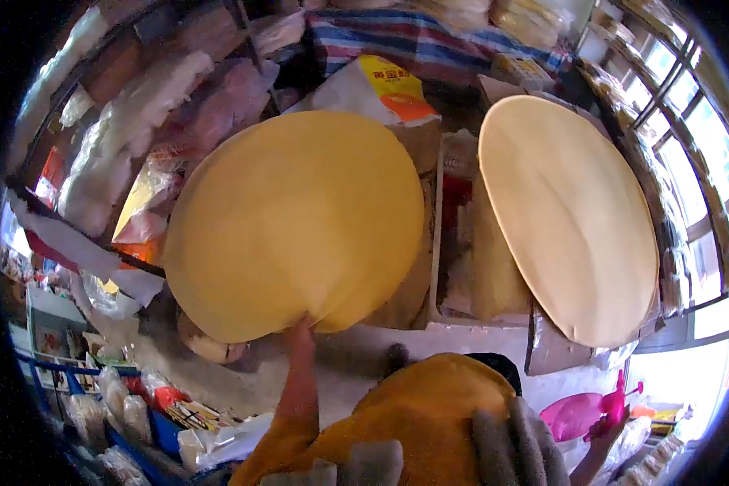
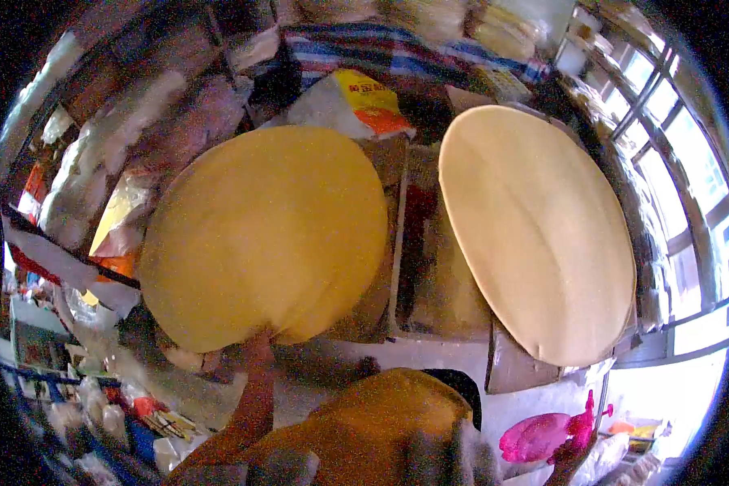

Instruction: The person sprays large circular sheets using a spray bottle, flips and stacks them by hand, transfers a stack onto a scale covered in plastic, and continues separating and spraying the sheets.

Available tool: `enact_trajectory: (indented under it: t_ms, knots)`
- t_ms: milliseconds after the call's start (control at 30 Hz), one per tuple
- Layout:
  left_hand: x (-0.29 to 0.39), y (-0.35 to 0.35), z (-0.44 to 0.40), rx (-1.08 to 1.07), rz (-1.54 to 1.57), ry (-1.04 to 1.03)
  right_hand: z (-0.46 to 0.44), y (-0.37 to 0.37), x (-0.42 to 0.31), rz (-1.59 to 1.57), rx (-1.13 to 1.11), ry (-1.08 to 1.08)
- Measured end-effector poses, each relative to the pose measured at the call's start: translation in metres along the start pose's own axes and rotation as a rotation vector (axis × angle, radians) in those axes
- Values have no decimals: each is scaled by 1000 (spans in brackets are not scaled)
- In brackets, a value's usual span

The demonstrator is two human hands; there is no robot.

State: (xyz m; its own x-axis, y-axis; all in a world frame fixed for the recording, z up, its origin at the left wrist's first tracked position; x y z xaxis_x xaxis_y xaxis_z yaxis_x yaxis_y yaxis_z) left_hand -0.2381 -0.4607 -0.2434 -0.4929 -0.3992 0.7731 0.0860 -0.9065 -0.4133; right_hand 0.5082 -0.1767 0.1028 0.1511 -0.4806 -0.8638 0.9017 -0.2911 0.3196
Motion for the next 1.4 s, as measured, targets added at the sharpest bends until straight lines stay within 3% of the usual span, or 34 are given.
enact_trajectory:
  t_ms: [67,133,233,333,400,500,600,700,800,867,933,1000,1100,1200,1267,1333,1400]
  knots:
    - [0,-59,46,-43,-128,69,-11,29,32,-155,240,-163]
    - [-40,-95,56,-201,-108,295,-11,37,23,-120,214,-74]
    - [-27,-169,129,-294,335,527,-13,47,-3,-56,153,-14]
    - [-42,-124,97,-375,441,346,-17,61,-44,46,103,59]
    - [-63,-86,82,-189,361,404,-16,71,-77,149,80,112]
    - [-57,-135,126,-47,189,506,-16,76,-126,323,31,187]
    - [-50,-178,170,-38,-1,775,-18,70,-173,498,-49,263]
    - [-61,-204,166,-517,-483,677,-22,52,-213,623,-153,345]
    - [-37,-293,199,-733,-548,403,-37,21,-257,644,-260,453]
    - [-27,-358,225,-765,-727,194,-45,-6,-288,642,-336,535]
    - [-38,-419,252,-893,-637,176,-52,-25,-324,404,-311,577]
    - [-44,-464,263,-832,-766,91,-70,-29,-348,134,-185,570]
    - [-58,-502,251,-769,-1074,-132,-94,-20,-385,-46,-170,807]
    - [-71,-519,234,-851,-1242,-326,-119,8,-392,-224,-250,639]
    - [-70,-527,231,-890,-1343,-430,-119,39,-387,-208,-75,624]
    - [-93,-532,197,-984,-1415,-638,-132,75,-372,-194,-131,608]
    - [-73,-543,222,-985,-1495,-680,-120,108,-349,-44,91,624]
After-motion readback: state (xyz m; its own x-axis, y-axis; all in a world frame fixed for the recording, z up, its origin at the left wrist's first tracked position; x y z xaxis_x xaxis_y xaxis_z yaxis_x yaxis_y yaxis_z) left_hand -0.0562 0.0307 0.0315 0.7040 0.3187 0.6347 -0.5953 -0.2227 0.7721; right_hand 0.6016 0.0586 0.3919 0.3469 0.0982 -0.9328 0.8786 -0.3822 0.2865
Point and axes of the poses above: each hand's wrist, its own z-axis away from the middle knuckle, its own y-axis out of the back of the hand, x = y × z, the point moved 8 cm from there along -z, towards the middle knuckle, and after that the axes turned 10 degrees about z, right-handed, at the moved point
